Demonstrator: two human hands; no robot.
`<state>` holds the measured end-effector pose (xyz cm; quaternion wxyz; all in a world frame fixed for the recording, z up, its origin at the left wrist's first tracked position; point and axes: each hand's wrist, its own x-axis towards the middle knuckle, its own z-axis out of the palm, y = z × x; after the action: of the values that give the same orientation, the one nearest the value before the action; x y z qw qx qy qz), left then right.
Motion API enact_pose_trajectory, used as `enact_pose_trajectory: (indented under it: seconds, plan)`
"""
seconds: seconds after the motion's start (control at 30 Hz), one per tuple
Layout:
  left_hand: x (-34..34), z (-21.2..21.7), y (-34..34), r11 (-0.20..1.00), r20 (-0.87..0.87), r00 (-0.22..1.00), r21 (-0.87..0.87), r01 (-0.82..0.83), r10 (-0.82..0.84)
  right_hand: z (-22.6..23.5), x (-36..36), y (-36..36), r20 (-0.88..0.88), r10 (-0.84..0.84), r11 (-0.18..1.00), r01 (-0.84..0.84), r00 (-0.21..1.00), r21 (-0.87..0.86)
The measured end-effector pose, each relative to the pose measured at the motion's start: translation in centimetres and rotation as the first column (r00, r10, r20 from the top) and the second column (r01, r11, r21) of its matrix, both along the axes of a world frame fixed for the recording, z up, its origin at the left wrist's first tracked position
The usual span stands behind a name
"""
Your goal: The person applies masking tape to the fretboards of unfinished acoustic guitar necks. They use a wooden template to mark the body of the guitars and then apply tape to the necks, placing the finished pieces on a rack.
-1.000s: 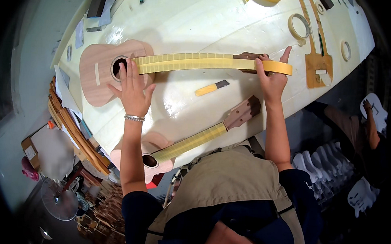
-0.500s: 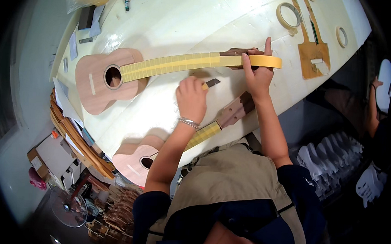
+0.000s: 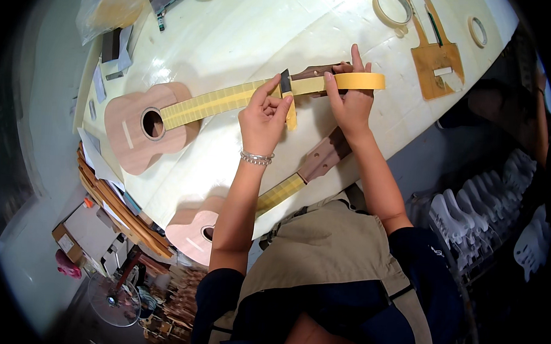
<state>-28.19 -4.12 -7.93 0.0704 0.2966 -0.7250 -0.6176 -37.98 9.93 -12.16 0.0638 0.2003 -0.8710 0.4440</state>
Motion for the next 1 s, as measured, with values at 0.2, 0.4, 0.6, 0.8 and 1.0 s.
enact_pose_trajectory:
  seconds: [0.2, 0.4, 0.6, 0.8, 1.0]
  plan:
    - [-0.2, -0.1, 0.5, 0.996, 0.007, 0.998, 0.056, -0.065, 0.065, -0.3, 0.4, -0.1, 0.023, 0.006, 0.999, -0.007, 1.000, 0.051]
    - [-0.2, -0.4, 0.5, 0.982, 0.104, 0.985, 0.119, -0.149, 0.137, 6.0, 5.4, -2.7, -0.414, 0.593, 0.679, -0.706, 0.690, -0.203]
    - [4.3, 0.2, -4.0, 0.414, -0.071, 0.878, -0.897, 0.151, -0.473, 2.2, -7.7, -4.1, -0.395, 0.500, 0.854, -0.363, 0.771, 0.372]
    - [0.0, 4.4, -9.1, 0.372, 0.208, 0.858, -0.835, 0.406, -0.469, 9.5, 8.0, 2.2, 0.377, 0.647, 0.723, -0.690, 0.663, -0.026]
    - [-0.5, 6.7, -14.2, 0.647, 0.481, 0.616, -0.124, 0.752, -0.624, 0.9, 20.4, 1.0, 0.700, 0.555, 0.800, 0.060, -0.448, -0.596]
